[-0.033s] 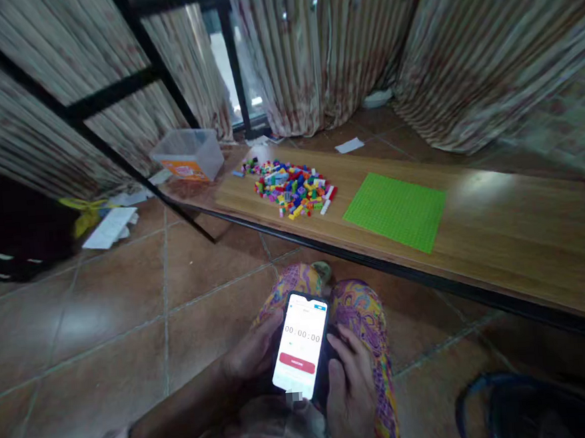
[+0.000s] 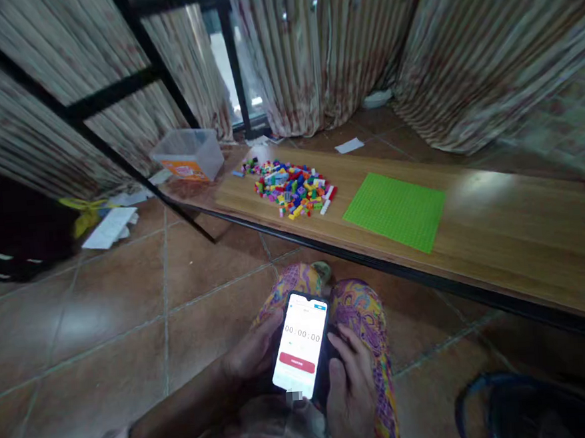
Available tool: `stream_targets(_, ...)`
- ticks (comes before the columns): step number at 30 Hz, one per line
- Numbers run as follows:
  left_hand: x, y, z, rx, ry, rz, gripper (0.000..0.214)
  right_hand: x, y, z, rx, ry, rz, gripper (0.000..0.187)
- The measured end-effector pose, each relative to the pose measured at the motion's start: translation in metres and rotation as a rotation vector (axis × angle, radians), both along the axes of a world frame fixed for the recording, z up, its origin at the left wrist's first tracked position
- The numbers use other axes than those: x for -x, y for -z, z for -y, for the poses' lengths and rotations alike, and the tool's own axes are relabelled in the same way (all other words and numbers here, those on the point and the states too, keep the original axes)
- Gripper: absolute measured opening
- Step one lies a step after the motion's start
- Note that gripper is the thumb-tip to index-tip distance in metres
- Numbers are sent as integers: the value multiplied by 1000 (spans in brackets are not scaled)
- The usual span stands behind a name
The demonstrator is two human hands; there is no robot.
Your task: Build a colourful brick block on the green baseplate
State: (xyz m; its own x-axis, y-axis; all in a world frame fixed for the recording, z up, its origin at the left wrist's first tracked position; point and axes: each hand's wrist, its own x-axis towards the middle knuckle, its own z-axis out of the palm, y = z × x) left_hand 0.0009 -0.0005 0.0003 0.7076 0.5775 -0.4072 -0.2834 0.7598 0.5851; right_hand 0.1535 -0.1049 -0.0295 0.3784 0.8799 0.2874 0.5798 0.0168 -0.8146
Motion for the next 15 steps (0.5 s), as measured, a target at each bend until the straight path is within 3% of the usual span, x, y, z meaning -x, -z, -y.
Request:
stream_targets(9,-3,-1,7,26,-73,-7,55,1,4,0,-14,22,-7,33)
stream_targets(15,-2,-1,5,7,-114,-26,50,2,2,3,-40,-37,31,31)
